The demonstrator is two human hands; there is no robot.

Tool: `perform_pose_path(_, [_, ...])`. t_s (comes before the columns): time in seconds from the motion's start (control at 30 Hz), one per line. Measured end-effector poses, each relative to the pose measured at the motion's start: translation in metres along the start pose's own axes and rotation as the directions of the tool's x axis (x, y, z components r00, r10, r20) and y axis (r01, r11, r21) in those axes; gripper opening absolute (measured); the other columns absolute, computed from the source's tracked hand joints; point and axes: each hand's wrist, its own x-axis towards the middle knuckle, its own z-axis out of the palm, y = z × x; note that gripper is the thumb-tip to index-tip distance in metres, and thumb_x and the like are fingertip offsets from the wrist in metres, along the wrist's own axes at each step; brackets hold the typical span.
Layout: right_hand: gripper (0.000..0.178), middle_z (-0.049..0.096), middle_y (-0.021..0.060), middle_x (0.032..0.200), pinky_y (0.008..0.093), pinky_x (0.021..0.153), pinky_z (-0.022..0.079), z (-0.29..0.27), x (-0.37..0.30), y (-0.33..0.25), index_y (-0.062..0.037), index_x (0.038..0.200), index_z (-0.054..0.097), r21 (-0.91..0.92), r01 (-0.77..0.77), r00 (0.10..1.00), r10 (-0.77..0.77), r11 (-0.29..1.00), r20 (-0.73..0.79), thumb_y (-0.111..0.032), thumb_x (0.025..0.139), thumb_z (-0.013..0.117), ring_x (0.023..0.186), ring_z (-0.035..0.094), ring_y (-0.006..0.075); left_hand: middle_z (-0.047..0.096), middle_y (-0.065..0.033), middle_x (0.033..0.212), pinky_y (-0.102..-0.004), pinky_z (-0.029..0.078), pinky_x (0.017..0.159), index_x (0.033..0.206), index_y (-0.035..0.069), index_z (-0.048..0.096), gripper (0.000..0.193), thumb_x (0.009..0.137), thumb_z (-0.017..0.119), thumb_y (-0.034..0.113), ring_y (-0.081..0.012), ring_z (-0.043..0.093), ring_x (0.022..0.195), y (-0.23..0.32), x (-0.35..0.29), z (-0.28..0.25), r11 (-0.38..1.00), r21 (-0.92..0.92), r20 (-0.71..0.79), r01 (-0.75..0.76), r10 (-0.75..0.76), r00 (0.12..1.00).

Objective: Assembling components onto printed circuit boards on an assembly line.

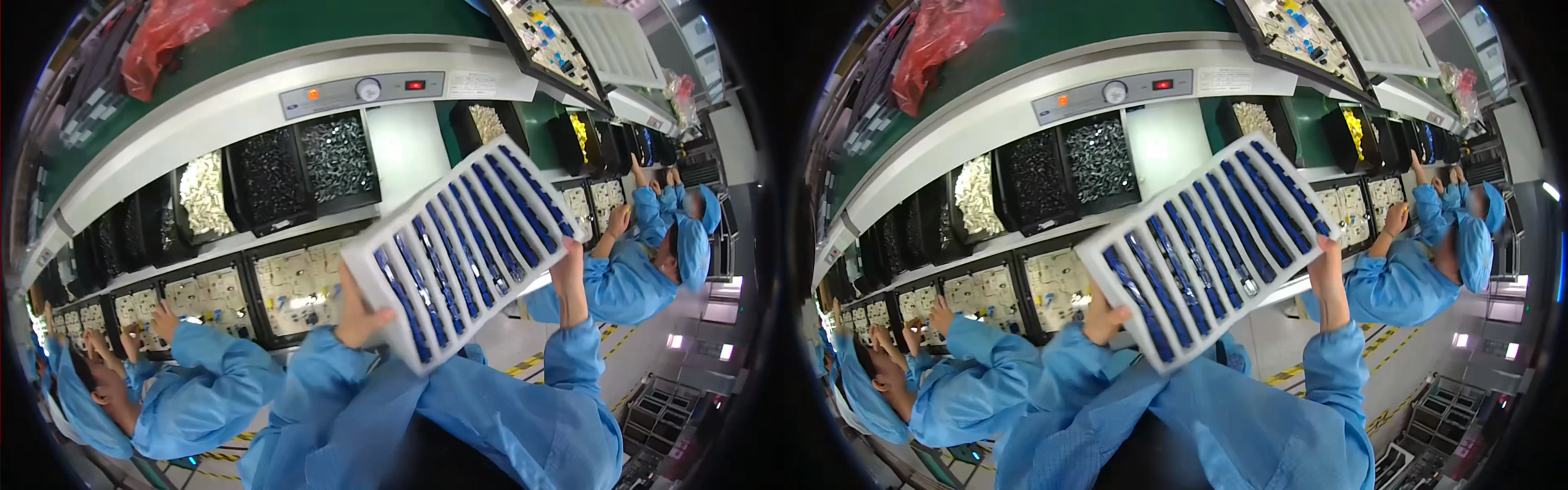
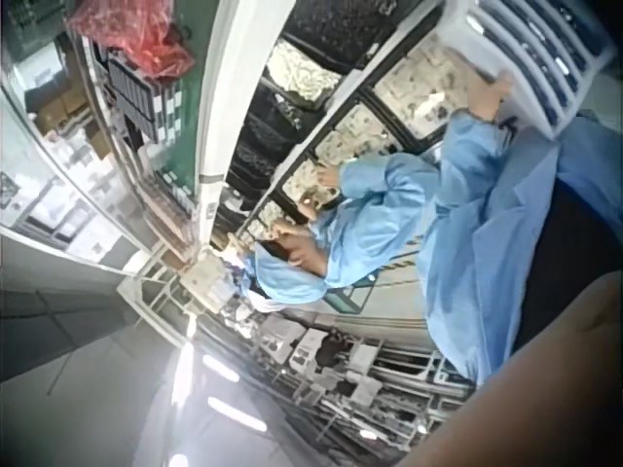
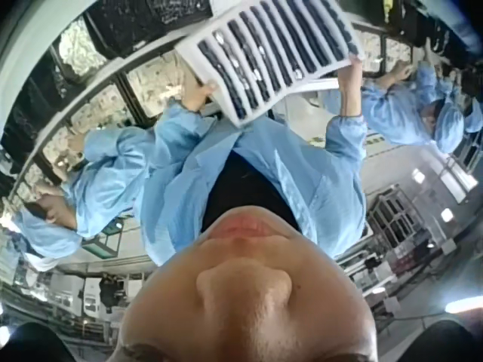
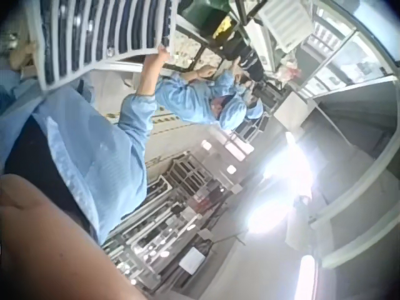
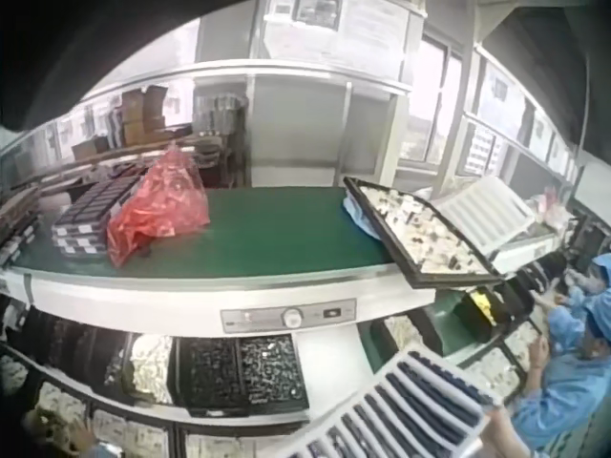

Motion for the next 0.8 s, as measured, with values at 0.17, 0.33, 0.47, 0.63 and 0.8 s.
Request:
perform_pose_path(0.17, [0.065, 0.050, 0.0113, 0.119, 0.0339, 0.097, 0.035, -0.030, 0.090, 0.017, 0.0039, 0.122, 0.041, -0.245, -0.003, 0.982, 0.049, 0.970, 0.182, -0.031, 0.072, 0.063, 0.112, 0.047, 0.0216, 0.031, -0.0153, 0.130, -0.0394, 0.035, 0.098, 0.137, 0.007, 0.002, 0.107, 0.064, 0.078, 0.029, -0.0270, 0.037, 0.118, -0.116, 0.006, 0.023, 0.971, 0.232, -0.109, -0.053, 0.080, 0.991])
perform_pose_path(0.33, [0.055, 0.055, 0.0107, 0.110, 0.0286, 0.090, 0.038, 0.023, 0.164, 0.012, 0.0052, 0.120, 0.046, -0.310, 0.046, 0.887, 0.104, 0.950, 0.449, -0.023, 0.075, 0.057, 0.102, 0.050, 0.0187, 0.050, -0.0148, 0.114, -0.0404, 0.040, 0.092, 0.120, 0.001, 0.043, 0.069, 0.068, 0.073, 0.034, -0.0289, 0.050, 0.106, -0.147, 0.011, 0.047, 0.922, 0.373, -0.162, -0.098, 0.169, 0.972])
perform_pose_path(0.47, [0.060, 0.049, 0.0153, 0.118, 0.0326, 0.096, 0.033, 0.039, 0.247, 0.023, 0.0074, 0.125, 0.038, -0.402, 0.062, 0.815, 0.186, 0.914, 0.548, -0.023, 0.077, 0.055, 0.111, 0.045, 0.0226, 0.058, -0.0146, 0.107, -0.0414, 0.040, 0.089, 0.106, 0.001, 0.056, 0.048, 0.073, 0.067, 0.035, -0.0317, 0.053, 0.099, -0.163, 0.055, 0.058, 0.909, 0.414, -0.320, -0.046, 0.193, 0.927])
perform_pose_path(0.63, [0.064, 0.038, 0.0142, 0.130, 0.0327, 0.101, 0.027, 0.083, 0.291, 0.042, 0.0013, 0.132, 0.030, -0.403, 0.149, 0.884, 0.060, 0.903, 0.463, -0.025, 0.080, 0.057, 0.119, 0.038, 0.0238, 0.051, -0.0163, 0.117, -0.0403, 0.035, 0.095, 0.119, -0.002, 0.045, 0.068, 0.075, 0.066, 0.046, -0.0293, 0.048, 0.108, -0.206, 0.129, 0.046, 0.810, 0.559, -0.328, -0.180, 0.415, 0.849])
perform_pose_path(0.8, [0.057, 0.041, 0.0103, 0.128, 0.0297, 0.099, 0.029, 0.078, 0.319, 0.069, 0.0013, 0.128, 0.036, -0.442, 0.201, 0.941, -0.047, 0.874, 0.334, -0.018, 0.080, 0.060, 0.116, 0.040, 0.0205, 0.042, -0.0166, 0.127, -0.0422, 0.026, 0.101, 0.127, 0.000, 0.038, 0.078, 0.077, 0.056, 0.058, -0.0306, 0.038, 0.120, -0.247, 0.176, 0.037, 0.834, 0.419, -0.379, -0.360, 0.521, 0.765])
